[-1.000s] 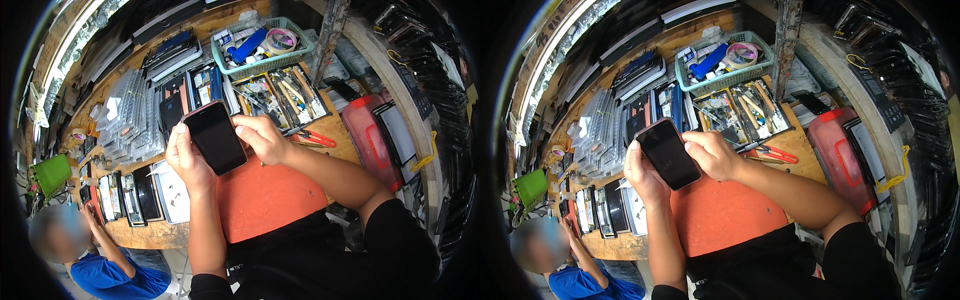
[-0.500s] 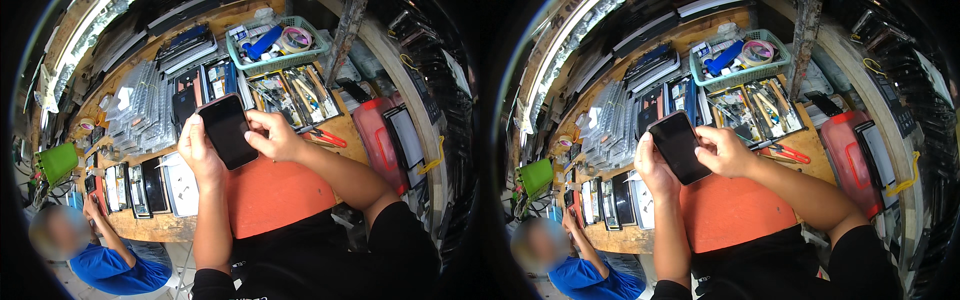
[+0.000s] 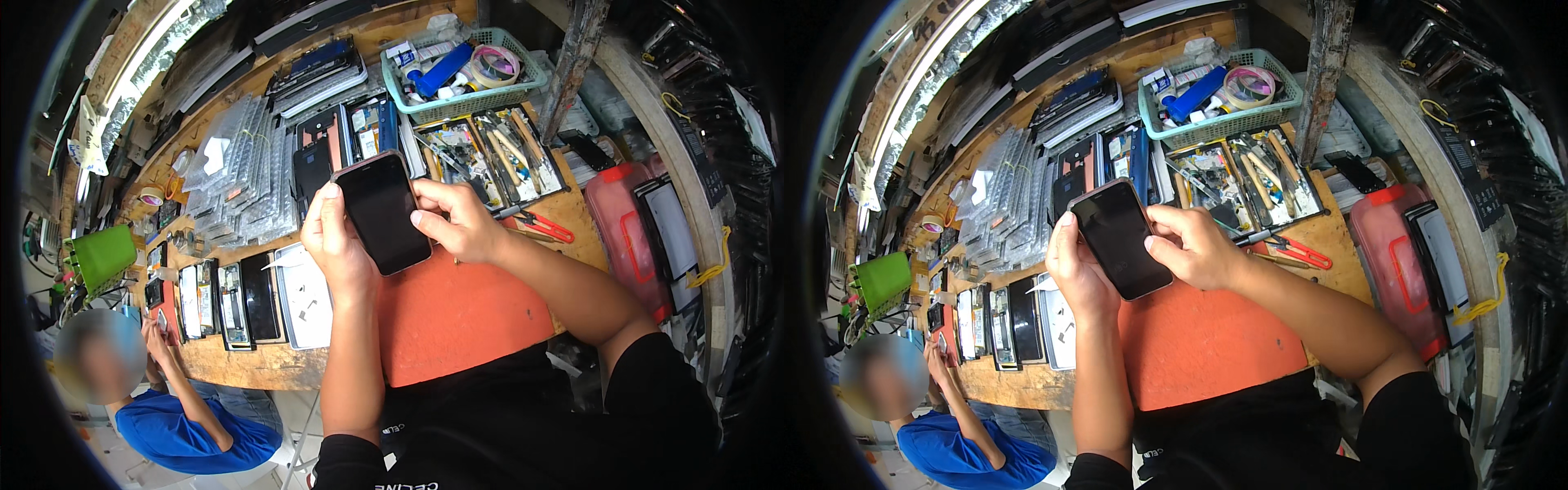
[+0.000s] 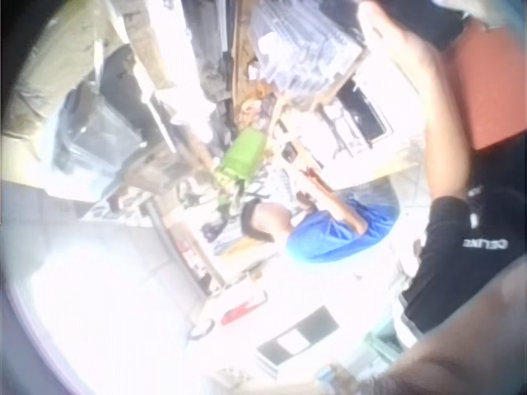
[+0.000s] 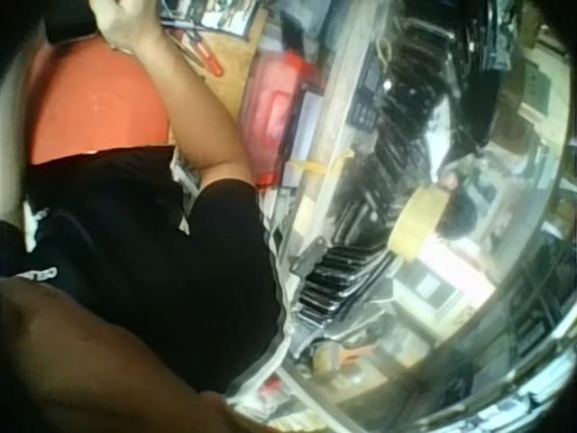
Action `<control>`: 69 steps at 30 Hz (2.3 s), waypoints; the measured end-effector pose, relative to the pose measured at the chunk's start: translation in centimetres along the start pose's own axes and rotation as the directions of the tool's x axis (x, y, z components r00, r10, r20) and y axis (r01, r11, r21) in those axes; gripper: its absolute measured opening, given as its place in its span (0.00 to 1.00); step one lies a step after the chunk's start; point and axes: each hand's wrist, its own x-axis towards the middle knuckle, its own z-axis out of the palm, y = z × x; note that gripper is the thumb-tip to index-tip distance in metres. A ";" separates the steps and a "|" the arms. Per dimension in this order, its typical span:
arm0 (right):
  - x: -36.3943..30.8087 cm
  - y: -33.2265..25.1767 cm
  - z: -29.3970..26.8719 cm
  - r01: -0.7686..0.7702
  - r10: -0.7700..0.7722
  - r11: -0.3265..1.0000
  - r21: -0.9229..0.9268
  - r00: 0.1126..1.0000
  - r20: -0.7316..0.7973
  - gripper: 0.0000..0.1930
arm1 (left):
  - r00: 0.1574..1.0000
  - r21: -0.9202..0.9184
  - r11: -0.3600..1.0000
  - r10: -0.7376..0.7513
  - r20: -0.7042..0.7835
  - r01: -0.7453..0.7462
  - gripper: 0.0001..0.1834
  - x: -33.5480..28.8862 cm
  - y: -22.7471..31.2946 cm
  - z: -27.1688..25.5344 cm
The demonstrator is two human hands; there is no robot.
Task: The person holds a smartphone with both hands and repeatedly taps and swipes the screen while the display remains off. The person then places the phone on the table and walks to another area to interact with a machine.
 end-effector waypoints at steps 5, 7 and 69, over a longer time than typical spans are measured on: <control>-0.2 0.5 -0.3 -0.021 0.020 1.000 0.008 0.999 0.032 0.09 | 1.000 -0.002 1.000 0.008 0.008 -0.008 0.13 0.1 -0.6 -0.4; -0.2 0.3 -0.3 -0.022 0.023 1.000 -0.017 0.999 0.039 0.08 | 1.000 -0.003 1.000 0.001 0.021 -0.001 0.13 0.0 -0.2 0.0; -0.1 0.5 0.3 -0.003 0.006 0.999 -0.049 0.998 0.059 0.17 | 1.000 0.005 1.000 0.003 0.000 -0.003 0.14 0.0 -0.1 -0.1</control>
